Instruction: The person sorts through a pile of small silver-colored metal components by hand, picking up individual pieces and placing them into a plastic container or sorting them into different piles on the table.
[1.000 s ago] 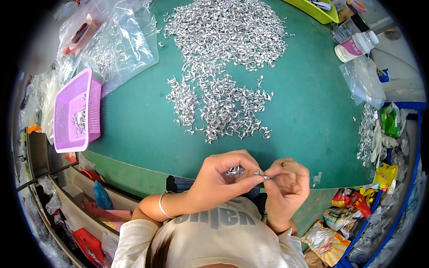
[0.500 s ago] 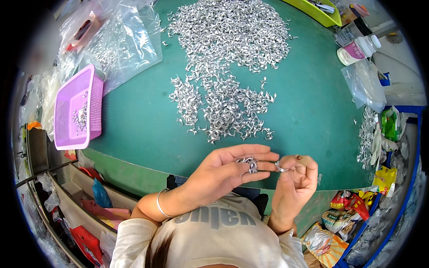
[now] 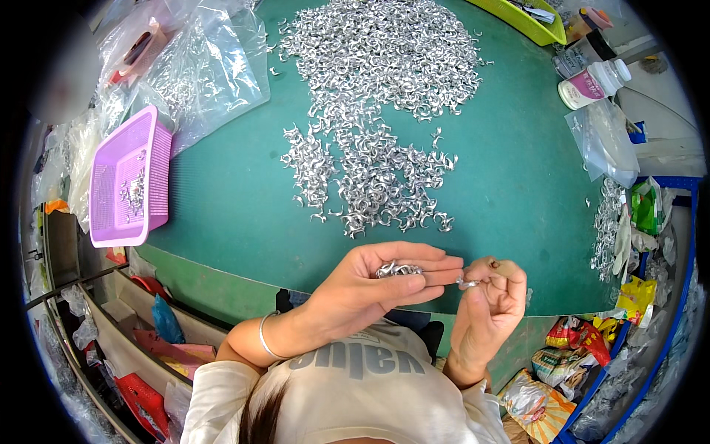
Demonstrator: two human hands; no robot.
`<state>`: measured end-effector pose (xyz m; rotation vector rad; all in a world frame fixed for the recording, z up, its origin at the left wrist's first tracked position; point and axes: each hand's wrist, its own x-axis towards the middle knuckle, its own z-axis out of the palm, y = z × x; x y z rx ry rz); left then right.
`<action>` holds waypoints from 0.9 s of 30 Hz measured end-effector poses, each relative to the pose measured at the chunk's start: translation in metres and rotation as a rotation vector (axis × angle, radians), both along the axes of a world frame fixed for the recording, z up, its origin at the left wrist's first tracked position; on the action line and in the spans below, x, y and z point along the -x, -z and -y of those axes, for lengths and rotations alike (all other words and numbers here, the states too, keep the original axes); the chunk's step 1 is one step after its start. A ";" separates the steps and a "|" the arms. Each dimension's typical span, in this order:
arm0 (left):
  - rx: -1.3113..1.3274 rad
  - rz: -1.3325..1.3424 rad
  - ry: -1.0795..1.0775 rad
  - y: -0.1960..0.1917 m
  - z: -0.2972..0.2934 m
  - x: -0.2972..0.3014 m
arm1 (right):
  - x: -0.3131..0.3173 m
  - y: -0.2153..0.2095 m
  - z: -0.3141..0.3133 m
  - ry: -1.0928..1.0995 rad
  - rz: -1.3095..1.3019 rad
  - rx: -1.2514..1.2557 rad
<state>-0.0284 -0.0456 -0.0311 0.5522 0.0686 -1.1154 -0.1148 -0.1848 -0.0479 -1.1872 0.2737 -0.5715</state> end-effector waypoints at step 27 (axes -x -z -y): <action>-0.243 0.254 0.049 -0.008 -0.005 0.005 | 0.000 -0.012 -0.002 -0.179 -0.093 -0.047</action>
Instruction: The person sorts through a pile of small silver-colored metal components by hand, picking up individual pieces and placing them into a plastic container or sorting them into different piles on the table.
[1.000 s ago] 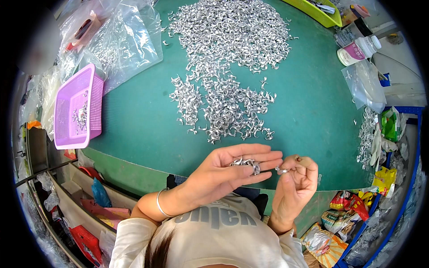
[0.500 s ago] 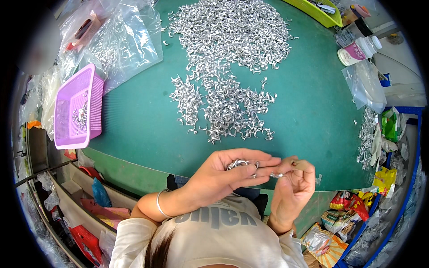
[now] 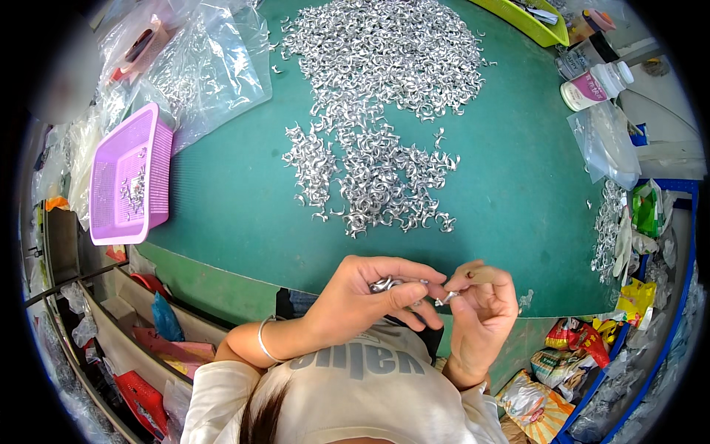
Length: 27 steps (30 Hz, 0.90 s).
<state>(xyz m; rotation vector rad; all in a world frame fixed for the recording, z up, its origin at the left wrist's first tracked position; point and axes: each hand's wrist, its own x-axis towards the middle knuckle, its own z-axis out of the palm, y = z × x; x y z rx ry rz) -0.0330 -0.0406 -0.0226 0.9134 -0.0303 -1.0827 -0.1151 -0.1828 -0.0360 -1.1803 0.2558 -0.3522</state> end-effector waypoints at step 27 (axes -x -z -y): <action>-0.004 -0.081 -0.069 0.000 -0.003 0.002 | -0.001 -0.007 0.000 0.030 -0.004 0.226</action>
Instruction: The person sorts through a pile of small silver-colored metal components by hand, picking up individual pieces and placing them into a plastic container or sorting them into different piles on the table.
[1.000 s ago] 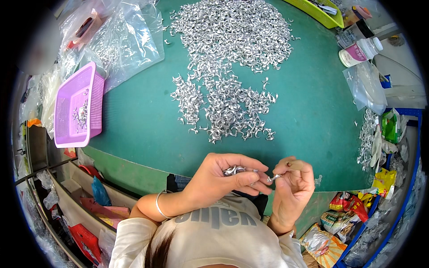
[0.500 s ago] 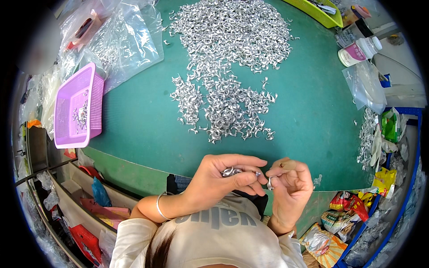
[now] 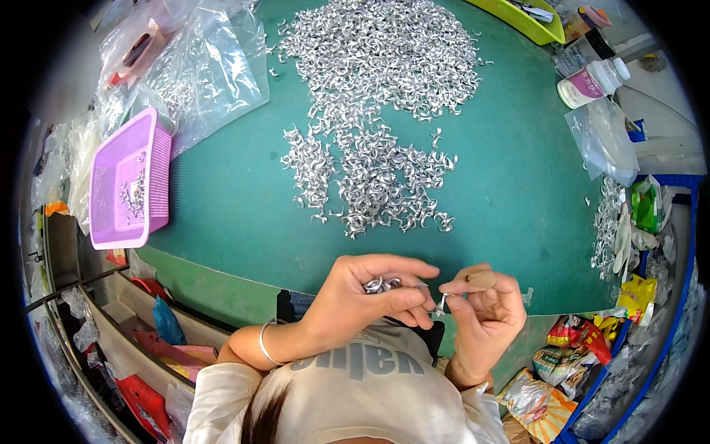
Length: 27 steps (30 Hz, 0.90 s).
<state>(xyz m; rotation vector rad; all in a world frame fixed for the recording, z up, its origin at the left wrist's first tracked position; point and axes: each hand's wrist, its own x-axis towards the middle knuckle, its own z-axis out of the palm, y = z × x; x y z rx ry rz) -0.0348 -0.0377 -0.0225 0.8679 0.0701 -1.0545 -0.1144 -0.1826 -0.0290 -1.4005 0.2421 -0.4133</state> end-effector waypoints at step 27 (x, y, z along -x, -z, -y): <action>0.268 -0.320 -0.023 0.018 0.008 0.007 | -0.005 0.003 -0.011 0.197 0.023 0.279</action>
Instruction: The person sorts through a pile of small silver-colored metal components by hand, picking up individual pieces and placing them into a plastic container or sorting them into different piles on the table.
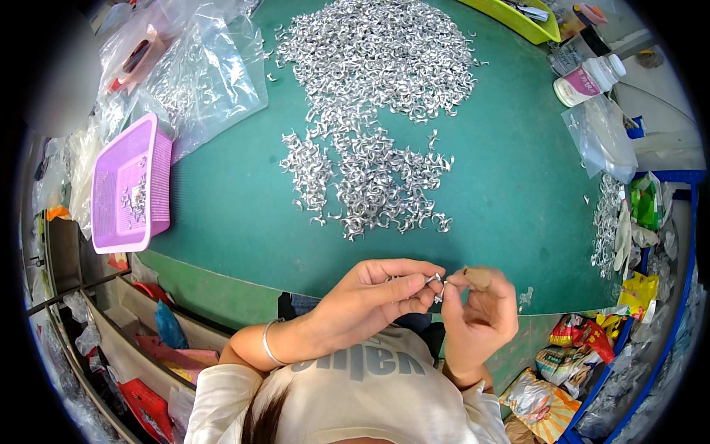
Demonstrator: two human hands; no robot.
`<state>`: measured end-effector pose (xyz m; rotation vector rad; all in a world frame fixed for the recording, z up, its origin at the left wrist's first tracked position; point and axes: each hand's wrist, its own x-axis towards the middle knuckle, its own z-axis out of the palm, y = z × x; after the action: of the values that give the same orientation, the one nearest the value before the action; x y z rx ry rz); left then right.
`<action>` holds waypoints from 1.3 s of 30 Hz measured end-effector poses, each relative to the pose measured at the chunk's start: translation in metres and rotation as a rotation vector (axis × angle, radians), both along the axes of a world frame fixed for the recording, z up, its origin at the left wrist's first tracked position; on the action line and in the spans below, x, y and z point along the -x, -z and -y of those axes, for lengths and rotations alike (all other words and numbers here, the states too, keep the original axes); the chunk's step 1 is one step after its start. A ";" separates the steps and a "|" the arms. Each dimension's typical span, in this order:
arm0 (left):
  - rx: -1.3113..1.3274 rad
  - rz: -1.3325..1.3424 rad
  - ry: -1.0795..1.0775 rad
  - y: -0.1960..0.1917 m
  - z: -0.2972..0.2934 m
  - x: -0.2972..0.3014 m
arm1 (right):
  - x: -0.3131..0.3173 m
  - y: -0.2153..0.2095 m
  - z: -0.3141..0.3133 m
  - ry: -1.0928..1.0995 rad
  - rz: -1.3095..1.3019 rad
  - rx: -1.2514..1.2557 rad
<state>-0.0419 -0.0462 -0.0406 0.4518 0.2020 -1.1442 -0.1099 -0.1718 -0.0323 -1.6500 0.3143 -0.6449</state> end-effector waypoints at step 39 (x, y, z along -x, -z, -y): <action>0.094 0.077 -0.079 -0.003 0.001 0.004 | 0.001 0.002 -0.004 -0.017 0.145 -0.046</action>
<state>-0.0462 -0.0470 -0.0380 0.4005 0.0984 -1.0522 -0.1108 -0.1677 -0.0342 -1.5517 0.2089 -0.7351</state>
